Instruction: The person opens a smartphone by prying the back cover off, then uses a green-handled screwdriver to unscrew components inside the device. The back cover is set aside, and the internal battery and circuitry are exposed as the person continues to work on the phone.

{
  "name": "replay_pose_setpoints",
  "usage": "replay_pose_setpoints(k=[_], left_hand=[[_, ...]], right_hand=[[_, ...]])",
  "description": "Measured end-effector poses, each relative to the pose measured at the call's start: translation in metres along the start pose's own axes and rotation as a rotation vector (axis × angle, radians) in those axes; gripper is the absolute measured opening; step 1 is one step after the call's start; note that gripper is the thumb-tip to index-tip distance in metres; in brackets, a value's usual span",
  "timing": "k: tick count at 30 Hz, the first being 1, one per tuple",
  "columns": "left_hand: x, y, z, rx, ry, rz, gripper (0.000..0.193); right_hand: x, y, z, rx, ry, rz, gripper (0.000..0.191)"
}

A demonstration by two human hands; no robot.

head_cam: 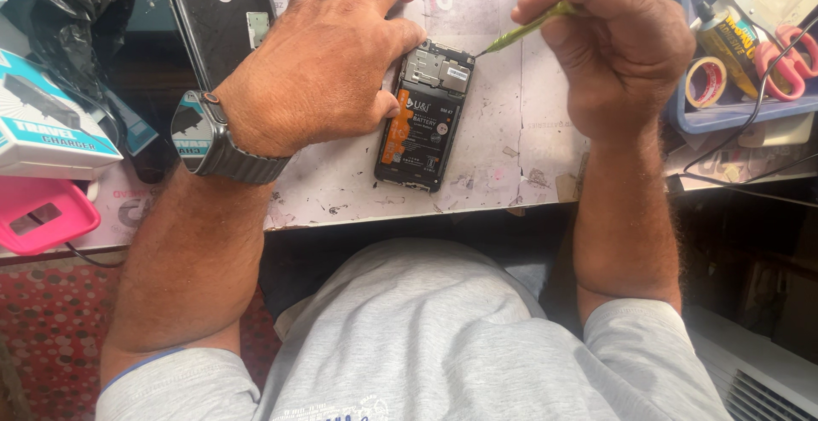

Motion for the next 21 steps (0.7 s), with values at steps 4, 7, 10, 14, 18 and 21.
replay_pose_setpoints(k=[4,7,10,14,18,21], left_hand=[[-0.001,0.000,0.001,0.009,-0.009,0.015,0.045],[-0.001,-0.001,0.002,0.019,0.003,0.016,0.045],[-0.003,0.000,0.000,0.011,0.013,-0.001,0.048],[-0.002,-0.002,0.002,0.015,0.020,0.010,0.045],[-0.001,-0.003,0.002,0.012,0.001,0.002,0.045],[-0.002,-0.002,0.001,0.010,0.005,-0.002,0.046]], right_hand=[[0.000,0.001,0.000,0.037,-0.097,-0.011,0.027],[-0.001,-0.004,-0.002,-0.041,-0.012,-0.005,0.024],[-0.003,-0.006,-0.003,-0.059,0.038,0.016,0.026],[-0.003,-0.002,-0.006,0.047,-0.027,0.007,0.031],[0.000,-0.006,-0.008,0.020,-0.047,-0.022,0.029],[-0.001,-0.009,-0.009,0.007,-0.019,0.017,0.030]])
Point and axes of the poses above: each hand's wrist, its own y-axis towards the middle knuckle, its own x-axis out of the back of the hand, z = x × y, the point moved 5 cm from there along y, towards the middle knuckle, and after that the axes turned 7 degrees about -y, right-handed, at the moved point
